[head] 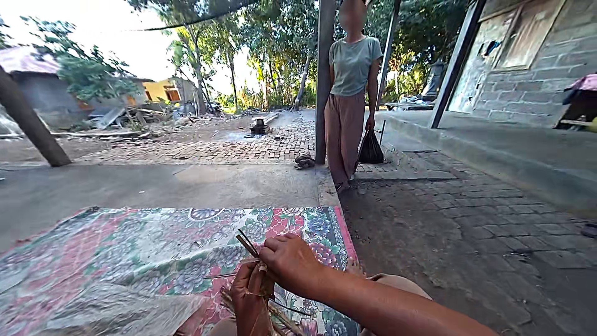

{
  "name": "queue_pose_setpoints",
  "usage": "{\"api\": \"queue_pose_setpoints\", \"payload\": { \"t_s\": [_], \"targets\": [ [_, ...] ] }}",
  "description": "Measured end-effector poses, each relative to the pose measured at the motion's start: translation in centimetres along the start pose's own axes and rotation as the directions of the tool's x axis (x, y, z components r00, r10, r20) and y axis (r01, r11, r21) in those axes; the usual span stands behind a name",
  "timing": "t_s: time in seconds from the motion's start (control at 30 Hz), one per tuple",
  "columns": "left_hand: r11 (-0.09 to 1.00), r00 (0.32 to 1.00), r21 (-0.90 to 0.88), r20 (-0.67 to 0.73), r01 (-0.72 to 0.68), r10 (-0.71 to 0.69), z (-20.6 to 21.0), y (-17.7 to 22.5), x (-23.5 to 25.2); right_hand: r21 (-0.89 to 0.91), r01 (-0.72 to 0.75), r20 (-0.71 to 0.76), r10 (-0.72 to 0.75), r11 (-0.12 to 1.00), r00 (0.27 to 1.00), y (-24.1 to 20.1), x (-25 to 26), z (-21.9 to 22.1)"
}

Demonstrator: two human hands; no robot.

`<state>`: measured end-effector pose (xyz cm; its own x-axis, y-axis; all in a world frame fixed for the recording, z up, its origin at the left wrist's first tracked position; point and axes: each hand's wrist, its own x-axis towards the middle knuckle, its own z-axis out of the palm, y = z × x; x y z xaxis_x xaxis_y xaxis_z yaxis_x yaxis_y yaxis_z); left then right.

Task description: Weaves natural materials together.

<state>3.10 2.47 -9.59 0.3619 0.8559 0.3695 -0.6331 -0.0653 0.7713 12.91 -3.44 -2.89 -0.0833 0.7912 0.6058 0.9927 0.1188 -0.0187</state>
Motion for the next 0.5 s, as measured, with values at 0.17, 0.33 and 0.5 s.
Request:
{"api": "queue_pose_setpoints", "payload": {
  "t_s": [0.17, 0.33, 0.5],
  "targets": [
    [0.998, 0.997, 0.021, 0.061, -0.052, 0.051, -0.6, 0.8, 0.4, -0.039, -0.361, 0.074, 0.363, 0.932, 0.929, 4.8, 1.8, -4.9],
    [0.987, 0.997, 0.157, 0.071, -0.038, 0.027, 0.6, 3.4, 0.2, 0.075, -0.653, 0.121, 0.643, 0.754, 0.756, 10.5, 0.8, -10.7],
    [0.995, 0.998, 0.096, 0.059, -0.041, 0.035, 2.0, 2.7, 0.4, 0.291, -0.558, 0.357, 0.453, 0.777, 0.817, 9.1, -0.2, -10.0]
  ]
}}
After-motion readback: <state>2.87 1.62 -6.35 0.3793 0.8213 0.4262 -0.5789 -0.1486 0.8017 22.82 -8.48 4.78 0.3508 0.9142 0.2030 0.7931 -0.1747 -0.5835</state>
